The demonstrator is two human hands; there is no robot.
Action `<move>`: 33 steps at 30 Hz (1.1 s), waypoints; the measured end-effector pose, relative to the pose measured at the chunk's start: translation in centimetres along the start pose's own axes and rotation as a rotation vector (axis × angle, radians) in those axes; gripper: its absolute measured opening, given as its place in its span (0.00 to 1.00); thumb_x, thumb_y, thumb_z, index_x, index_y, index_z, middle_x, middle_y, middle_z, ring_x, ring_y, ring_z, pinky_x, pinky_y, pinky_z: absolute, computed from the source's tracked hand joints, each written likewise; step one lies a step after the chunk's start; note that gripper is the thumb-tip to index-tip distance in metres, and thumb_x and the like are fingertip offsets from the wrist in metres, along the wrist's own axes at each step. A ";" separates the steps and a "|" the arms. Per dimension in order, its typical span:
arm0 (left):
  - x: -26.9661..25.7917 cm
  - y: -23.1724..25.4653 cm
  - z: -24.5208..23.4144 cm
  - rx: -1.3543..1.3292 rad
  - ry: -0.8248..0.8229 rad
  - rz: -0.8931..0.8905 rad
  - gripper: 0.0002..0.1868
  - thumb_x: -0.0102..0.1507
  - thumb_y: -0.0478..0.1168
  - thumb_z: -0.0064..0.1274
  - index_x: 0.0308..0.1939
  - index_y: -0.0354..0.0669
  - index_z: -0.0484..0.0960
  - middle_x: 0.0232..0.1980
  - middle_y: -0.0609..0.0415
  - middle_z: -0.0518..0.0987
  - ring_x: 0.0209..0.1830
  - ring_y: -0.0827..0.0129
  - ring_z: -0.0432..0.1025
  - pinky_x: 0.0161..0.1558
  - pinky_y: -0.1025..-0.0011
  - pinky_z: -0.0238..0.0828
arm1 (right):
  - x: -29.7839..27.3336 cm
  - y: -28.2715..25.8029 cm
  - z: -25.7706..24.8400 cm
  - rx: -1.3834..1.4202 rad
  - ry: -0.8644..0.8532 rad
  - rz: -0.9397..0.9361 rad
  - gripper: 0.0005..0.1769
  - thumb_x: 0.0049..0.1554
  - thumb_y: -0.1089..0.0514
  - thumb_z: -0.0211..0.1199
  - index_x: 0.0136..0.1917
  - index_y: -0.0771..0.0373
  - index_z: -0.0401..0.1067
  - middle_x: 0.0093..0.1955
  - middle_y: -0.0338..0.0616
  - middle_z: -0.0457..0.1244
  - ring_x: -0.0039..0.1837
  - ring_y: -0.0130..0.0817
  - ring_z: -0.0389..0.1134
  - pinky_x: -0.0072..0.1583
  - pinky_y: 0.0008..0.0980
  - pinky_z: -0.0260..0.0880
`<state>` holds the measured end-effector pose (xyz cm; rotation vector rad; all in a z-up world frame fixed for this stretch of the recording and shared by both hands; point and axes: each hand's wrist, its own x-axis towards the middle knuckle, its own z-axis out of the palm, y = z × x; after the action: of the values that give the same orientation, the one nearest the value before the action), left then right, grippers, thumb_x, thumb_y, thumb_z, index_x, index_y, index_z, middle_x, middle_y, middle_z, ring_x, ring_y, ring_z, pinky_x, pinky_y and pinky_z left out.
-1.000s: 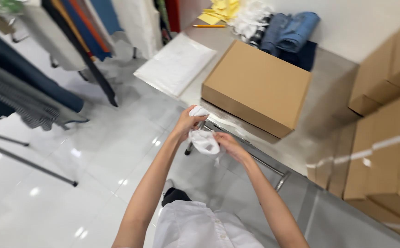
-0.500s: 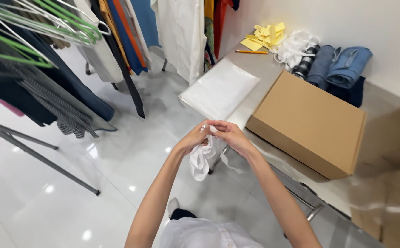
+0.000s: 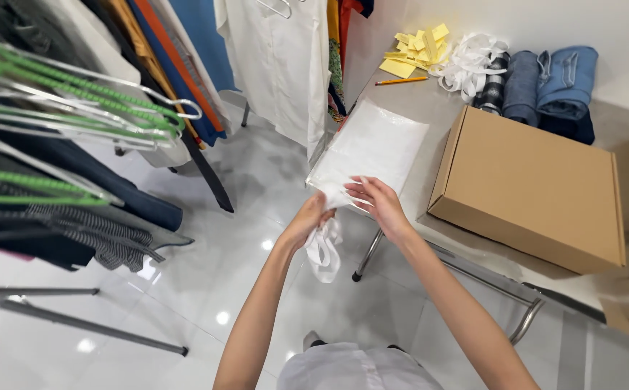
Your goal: Tying ribbons on boxes, opening boxes to inspect contents, and preparing plastic packaging bags.
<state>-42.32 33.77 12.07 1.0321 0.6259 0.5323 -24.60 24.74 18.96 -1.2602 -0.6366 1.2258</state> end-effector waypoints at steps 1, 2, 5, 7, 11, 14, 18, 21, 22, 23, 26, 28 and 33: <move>0.7 0.2 -0.4 0.001 -0.012 -0.009 0.18 0.70 0.58 0.43 0.47 0.50 0.76 0.21 0.66 0.65 0.16 0.83 0.62 0.22 0.83 0.62 | -0.2 0.6 0.0 0.004 0.014 0.000 0.22 0.66 0.47 0.54 0.68 0.60 0.69 0.62 0.49 0.69 0.63 0.35 0.71 0.62 0.33 0.71; 1.4 0.4 -0.6 -0.135 0.044 -0.059 0.35 0.66 0.70 0.35 0.58 0.45 0.72 0.29 0.63 0.71 0.25 0.79 0.70 0.32 0.79 0.72 | -0.3 1.2 -0.1 -0.031 0.034 0.021 0.25 0.66 0.45 0.54 0.70 0.59 0.67 0.63 0.47 0.68 0.64 0.35 0.69 0.62 0.34 0.70; 2.2 3.1 0.5 -0.447 0.051 -0.093 0.41 0.63 0.80 0.32 0.45 0.44 0.68 0.28 0.65 0.69 0.29 0.78 0.71 0.40 0.80 0.76 | -2.6 0.8 1.9 -0.042 0.027 0.119 0.33 0.63 0.39 0.55 0.75 0.57 0.62 0.63 0.45 0.66 0.63 0.35 0.67 0.60 0.37 0.70; 3.7 4.0 1.5 -0.625 0.004 -0.079 0.38 0.63 0.78 0.36 0.22 0.49 0.68 0.20 0.69 0.61 0.24 0.81 0.66 0.38 0.85 0.72 | -3.1 0.7 2.9 -0.017 0.002 0.198 0.38 0.61 0.37 0.56 0.77 0.57 0.60 0.62 0.45 0.65 0.62 0.36 0.67 0.59 0.40 0.72; 5.7 4.2 5.0 -0.574 0.148 0.049 0.26 0.72 0.63 0.36 0.49 0.43 0.70 0.48 0.55 0.72 0.49 0.69 0.70 0.57 0.68 0.68 | -1.4 -0.2 4.2 0.510 0.036 0.299 0.55 0.54 0.20 0.48 0.81 0.59 0.50 0.73 0.58 0.57 0.72 0.54 0.60 0.66 0.65 0.64; 4.6 6.4 9.2 -0.258 0.283 0.049 0.31 0.73 0.57 0.37 0.65 0.32 0.73 0.67 0.44 0.73 0.65 0.62 0.65 0.69 0.56 0.58 | 1.1 -1.1 4.5 0.578 0.150 0.218 0.47 0.57 0.26 0.48 0.80 0.53 0.52 0.73 0.50 0.58 0.70 0.48 0.62 0.68 0.60 0.64; 8.4 5.0 11.8 0.063 0.299 0.077 0.28 0.72 0.54 0.39 0.62 0.32 0.74 0.64 0.42 0.72 0.63 0.59 0.63 0.68 0.53 0.55 | 6.3 -1.4 2.9 0.394 0.252 0.021 0.35 0.64 0.44 0.52 0.81 0.50 0.52 0.71 0.43 0.59 0.67 0.36 0.62 0.69 0.42 0.66; 14.2 4.0 12.7 0.247 0.270 0.129 0.23 0.73 0.52 0.38 0.60 0.37 0.73 0.61 0.45 0.72 0.62 0.57 0.63 0.66 0.52 0.56 | 9.7 -2.9 -0.2 0.262 0.289 -0.042 0.31 0.60 0.50 0.61 0.76 0.52 0.63 0.67 0.43 0.63 0.65 0.34 0.63 0.67 0.39 0.67; 16.2 3.7 13.2 0.246 0.266 0.133 0.23 0.73 0.52 0.38 0.60 0.37 0.73 0.61 0.45 0.72 0.62 0.57 0.63 0.66 0.52 0.56 | 10.5 -4.0 -1.6 0.261 0.290 -0.047 0.31 0.60 0.50 0.61 0.76 0.52 0.63 0.67 0.43 0.63 0.65 0.34 0.63 0.67 0.39 0.67; 18.4 3.5 13.7 0.337 0.252 0.158 0.20 0.73 0.51 0.38 0.58 0.40 0.72 0.59 0.46 0.72 0.61 0.57 0.63 0.65 0.52 0.56 | 11.4 -5.2 -3.0 0.211 0.304 -0.031 0.31 0.57 0.47 0.66 0.72 0.53 0.67 0.63 0.41 0.66 0.61 0.31 0.65 0.64 0.37 0.70; 24.9 2.8 15.7 0.515 0.221 0.211 0.15 0.74 0.49 0.38 0.56 0.45 0.72 0.56 0.48 0.71 0.60 0.55 0.63 0.63 0.51 0.57 | 15.1 -6.5 -9.2 0.098 0.321 -0.008 0.34 0.55 0.41 0.71 0.69 0.56 0.70 0.60 0.40 0.68 0.59 0.28 0.67 0.62 0.36 0.72; 29.0 1.7 17.5 0.592 0.206 0.233 0.13 0.74 0.48 0.37 0.54 0.47 0.71 0.55 0.50 0.71 0.59 0.54 0.63 0.62 0.51 0.57 | 17.9 -6.8 -14.4 0.027 0.327 0.006 0.36 0.55 0.38 0.70 0.70 0.57 0.70 0.63 0.40 0.67 0.60 0.28 0.67 0.63 0.38 0.70; 39.2 -2.2 19.7 0.534 0.126 0.159 0.11 0.73 0.45 0.39 0.50 0.57 0.79 0.45 0.51 0.82 0.50 0.58 0.74 0.53 0.55 0.70 | 24.3 -7.3 -26.5 -0.264 0.463 0.005 0.24 0.54 0.35 0.71 0.47 0.58 0.80 0.35 0.37 0.68 0.37 0.28 0.68 0.37 0.31 0.72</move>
<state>-0.60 47.00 8.64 1.5695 0.8255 0.5867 8.69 38.86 12.81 -1.6992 -0.4607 0.8249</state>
